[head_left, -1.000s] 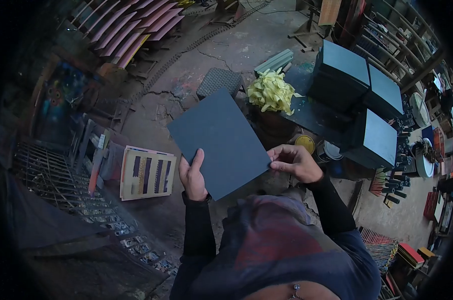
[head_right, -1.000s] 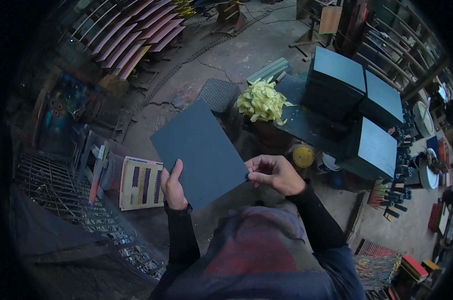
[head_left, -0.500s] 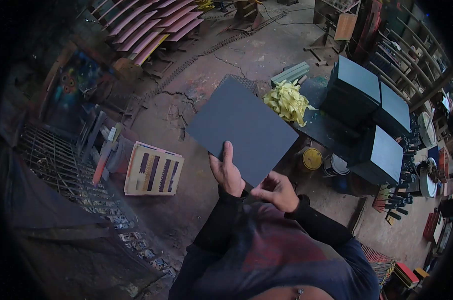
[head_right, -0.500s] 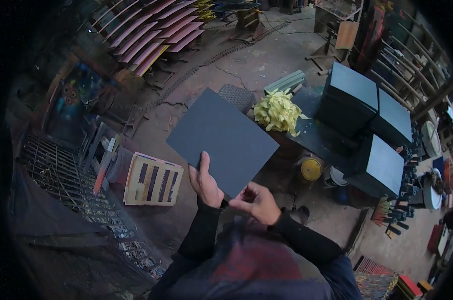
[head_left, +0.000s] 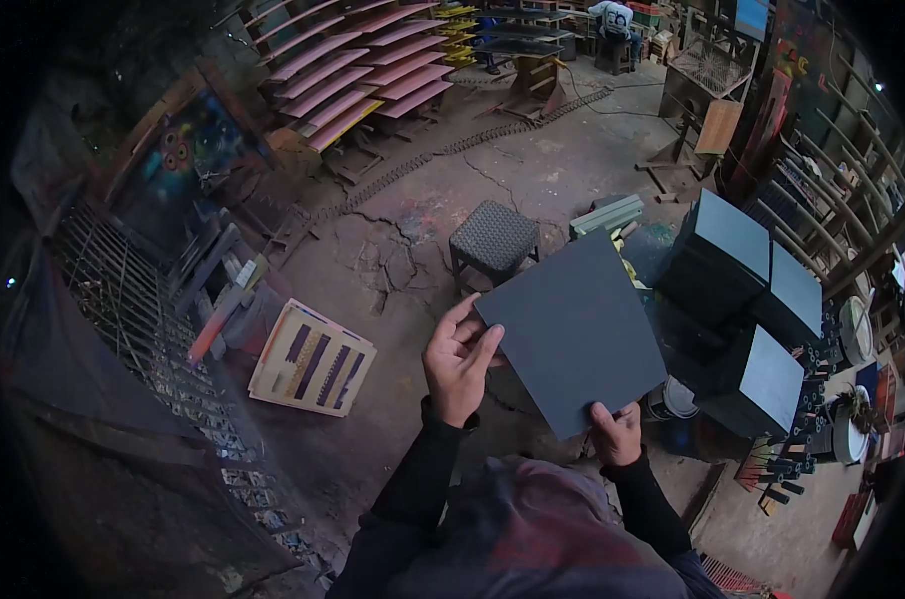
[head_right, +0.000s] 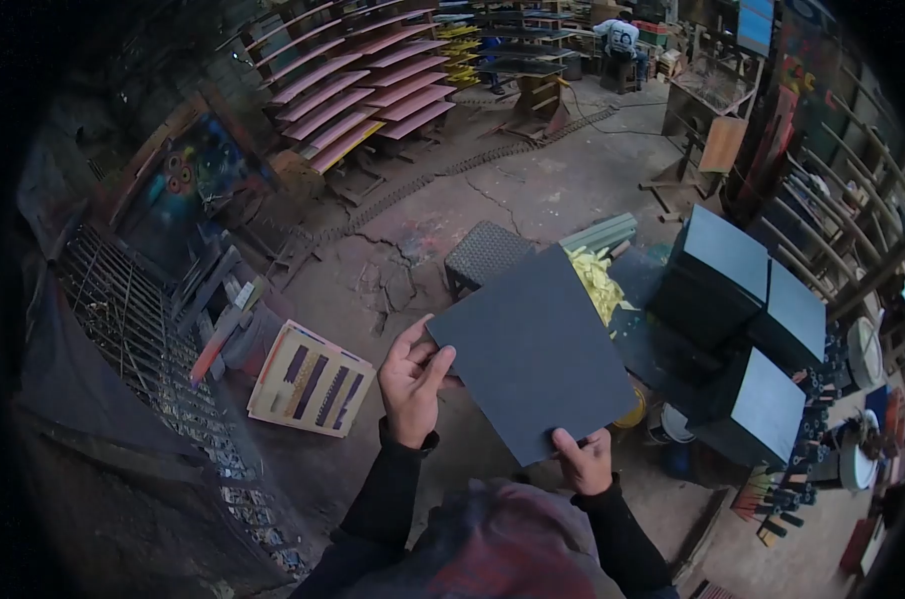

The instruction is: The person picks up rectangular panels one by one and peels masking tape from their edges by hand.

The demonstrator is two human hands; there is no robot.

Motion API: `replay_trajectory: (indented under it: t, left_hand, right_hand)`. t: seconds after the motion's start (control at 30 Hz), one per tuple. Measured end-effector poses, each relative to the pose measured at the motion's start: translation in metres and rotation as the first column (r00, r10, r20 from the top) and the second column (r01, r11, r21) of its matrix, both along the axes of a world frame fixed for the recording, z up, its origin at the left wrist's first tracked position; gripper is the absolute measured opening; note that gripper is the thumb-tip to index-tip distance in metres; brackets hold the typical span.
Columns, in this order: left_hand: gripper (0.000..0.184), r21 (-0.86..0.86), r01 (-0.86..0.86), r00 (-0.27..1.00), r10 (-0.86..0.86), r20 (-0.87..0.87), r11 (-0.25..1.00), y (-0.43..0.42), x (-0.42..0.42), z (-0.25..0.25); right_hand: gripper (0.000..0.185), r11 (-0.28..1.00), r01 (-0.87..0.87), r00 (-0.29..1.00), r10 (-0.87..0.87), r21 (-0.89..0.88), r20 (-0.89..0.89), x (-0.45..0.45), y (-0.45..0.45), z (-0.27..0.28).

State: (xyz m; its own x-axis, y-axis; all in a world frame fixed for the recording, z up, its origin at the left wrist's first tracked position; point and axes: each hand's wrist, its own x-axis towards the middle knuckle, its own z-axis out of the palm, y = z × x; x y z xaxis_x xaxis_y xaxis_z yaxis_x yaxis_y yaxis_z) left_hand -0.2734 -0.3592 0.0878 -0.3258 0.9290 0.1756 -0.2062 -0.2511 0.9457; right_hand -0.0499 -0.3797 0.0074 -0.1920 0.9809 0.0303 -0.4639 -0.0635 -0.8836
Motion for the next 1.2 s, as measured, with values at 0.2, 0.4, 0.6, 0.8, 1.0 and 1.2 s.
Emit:
replay_trajectory:
  t: [0.2,0.4,0.6,0.8,1.0,1.2]
  left_hand:
    - [0.021,-0.018,0.009,0.997,-0.008,0.078,1.0,0.009,-0.017,-0.002]
    - [0.024,-0.034,0.018,0.994,-0.022,-0.103,0.999,0.008,-0.018,-0.001]
    - [0.024,-0.047,0.17,0.984,-0.167,0.063,0.984,0.01,-0.022,-0.006]
    - [0.025,0.002,0.228,0.971,-0.227,0.073,0.974,0.009,-0.02,-0.008]
    - [0.028,0.044,0.24,0.968,-0.243,0.068,0.97,0.009,-0.018,-0.007]
    - [0.025,0.046,0.184,0.982,-0.181,-0.057,0.982,0.014,-0.018,-0.016]
  right_hand:
    - [0.017,1.0,0.008,1.0,-0.008,-0.007,0.008,0.013,-0.006,-0.007]
    - [0.019,0.999,-0.013,1.0,0.012,-0.047,-0.011,0.013,-0.01,-0.004]
    - [0.024,0.994,-0.031,0.997,0.022,-0.104,-0.079,0.014,-0.01,-0.002]
    - [0.024,0.992,-0.034,0.996,0.024,-0.121,-0.084,0.016,-0.008,-0.006]
    - [0.024,0.992,-0.045,0.995,0.034,-0.121,-0.091,0.013,-0.008,-0.004]
    - [0.019,0.997,0.018,1.0,-0.018,-0.075,-0.005,0.017,-0.007,-0.009]
